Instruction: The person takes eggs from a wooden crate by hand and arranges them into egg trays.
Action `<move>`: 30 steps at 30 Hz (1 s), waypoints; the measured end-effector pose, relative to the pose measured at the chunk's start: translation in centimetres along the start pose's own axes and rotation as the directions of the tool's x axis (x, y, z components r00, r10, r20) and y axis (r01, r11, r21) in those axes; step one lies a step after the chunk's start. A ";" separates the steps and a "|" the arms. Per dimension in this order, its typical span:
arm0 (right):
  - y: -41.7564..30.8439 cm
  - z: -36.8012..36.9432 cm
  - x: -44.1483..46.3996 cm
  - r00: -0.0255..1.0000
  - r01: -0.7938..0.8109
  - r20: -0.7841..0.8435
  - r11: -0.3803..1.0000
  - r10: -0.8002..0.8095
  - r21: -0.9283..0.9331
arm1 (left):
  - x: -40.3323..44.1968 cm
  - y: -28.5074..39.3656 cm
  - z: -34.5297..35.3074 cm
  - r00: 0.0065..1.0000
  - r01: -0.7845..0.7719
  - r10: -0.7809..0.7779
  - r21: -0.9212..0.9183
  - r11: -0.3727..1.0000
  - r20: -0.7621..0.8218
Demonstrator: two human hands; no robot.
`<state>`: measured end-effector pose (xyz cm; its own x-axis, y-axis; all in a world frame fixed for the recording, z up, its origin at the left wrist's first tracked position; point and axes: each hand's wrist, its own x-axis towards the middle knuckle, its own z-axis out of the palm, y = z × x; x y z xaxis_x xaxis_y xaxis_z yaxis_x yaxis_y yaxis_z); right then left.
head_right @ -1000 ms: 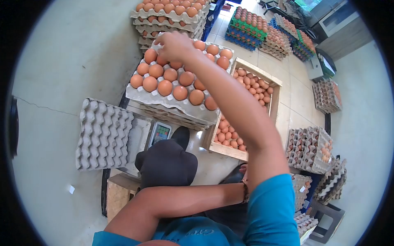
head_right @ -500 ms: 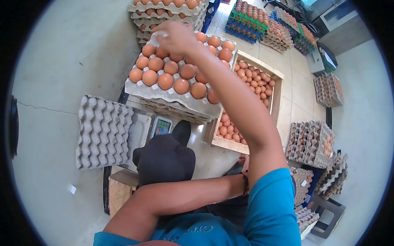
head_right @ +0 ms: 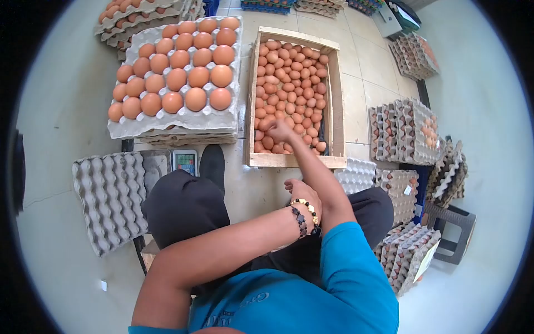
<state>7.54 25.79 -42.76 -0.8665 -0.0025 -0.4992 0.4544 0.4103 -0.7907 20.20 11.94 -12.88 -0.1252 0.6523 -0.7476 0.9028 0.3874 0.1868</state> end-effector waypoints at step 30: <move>-7.4 -0.2 -4.4 0.957 -0.264 0.280 0.166 -0.080 0.950 | 1.4 -0.6 1.2 1.000 0.013 -0.014 0.030 0.999 0.026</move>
<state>7.97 22.94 -34.68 -0.8076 -0.2904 -0.5133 0.5004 -0.7980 -0.3359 20.01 11.86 -14.77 -0.1271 0.6293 -0.7667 0.9128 0.3767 0.1579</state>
